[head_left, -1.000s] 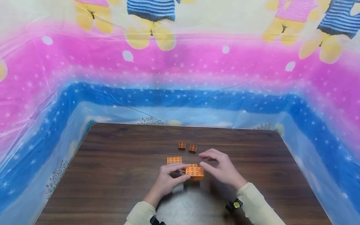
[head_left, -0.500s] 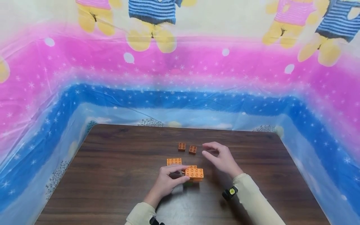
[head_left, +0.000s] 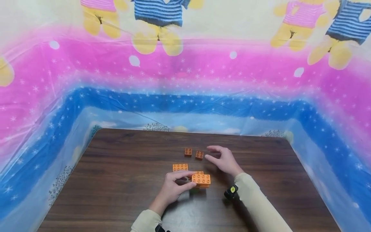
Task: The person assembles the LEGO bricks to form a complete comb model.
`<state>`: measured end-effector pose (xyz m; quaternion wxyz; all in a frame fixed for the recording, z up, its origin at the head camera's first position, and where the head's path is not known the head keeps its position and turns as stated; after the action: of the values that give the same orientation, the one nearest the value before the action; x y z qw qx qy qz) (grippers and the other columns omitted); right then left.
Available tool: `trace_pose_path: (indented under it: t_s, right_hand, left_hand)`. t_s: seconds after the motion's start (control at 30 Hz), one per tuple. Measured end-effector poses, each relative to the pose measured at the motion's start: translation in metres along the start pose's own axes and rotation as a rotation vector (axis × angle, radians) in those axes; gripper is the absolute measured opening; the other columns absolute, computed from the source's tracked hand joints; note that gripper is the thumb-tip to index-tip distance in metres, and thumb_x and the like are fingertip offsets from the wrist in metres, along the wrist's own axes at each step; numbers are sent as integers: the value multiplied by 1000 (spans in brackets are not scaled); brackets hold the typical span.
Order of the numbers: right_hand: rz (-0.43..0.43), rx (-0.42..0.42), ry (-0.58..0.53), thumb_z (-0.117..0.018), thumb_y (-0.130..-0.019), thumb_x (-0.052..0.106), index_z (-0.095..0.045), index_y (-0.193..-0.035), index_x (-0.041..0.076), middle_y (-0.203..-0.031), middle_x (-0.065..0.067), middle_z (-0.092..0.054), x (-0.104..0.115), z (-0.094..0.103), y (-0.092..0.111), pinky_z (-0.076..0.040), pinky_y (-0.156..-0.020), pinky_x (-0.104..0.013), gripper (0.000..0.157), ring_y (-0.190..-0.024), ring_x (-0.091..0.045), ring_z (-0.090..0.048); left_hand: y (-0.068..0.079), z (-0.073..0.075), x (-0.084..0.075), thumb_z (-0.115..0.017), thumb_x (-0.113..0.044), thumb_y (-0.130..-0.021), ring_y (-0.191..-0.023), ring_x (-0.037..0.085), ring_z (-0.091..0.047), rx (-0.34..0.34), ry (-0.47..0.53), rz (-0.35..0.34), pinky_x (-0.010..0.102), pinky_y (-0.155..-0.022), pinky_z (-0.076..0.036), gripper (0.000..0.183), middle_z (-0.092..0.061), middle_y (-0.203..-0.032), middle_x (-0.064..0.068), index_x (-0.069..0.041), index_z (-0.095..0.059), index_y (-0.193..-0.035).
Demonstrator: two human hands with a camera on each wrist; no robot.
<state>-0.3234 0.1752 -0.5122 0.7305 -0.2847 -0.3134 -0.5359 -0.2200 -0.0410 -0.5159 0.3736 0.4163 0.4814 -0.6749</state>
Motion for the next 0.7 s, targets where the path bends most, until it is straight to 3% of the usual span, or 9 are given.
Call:
trace_pose_path:
  t_s: [0.33,0.7]
  right_hand:
    - [-16,44,-6,-80,-95,36,-68,-138,13,-130,-1,-71,-13,-18,-5,-57,-102,-48,50,-118,-21,-68]
    - [-28,47,14,-81,-94,37,-67,-139,14,-136,-2,-69,-16,-24,-9,-52,-109,-52,52,-126,-24,-64]
  left_hand:
    - [0,-1,2,-87,-24,-89,-104,27,-74,12,32,13,49,-89,-63,33,-78,-119,-3,-21,-80,-122]
    - [1,0,-1,-86,-23,-89,-103,21,-74,11,37,0,51,-88,-63,34,-78,-115,-2,-20,-80,-123]
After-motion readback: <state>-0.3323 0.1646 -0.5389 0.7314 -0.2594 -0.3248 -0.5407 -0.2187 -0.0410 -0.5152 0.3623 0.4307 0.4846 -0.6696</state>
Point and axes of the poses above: each hand's wrist, its own y-axis away from the middle knuckle, its own z-axis out of the back of the hand, x = y × z, the point moved 9 cm from there along -y, towards the middle knuckle
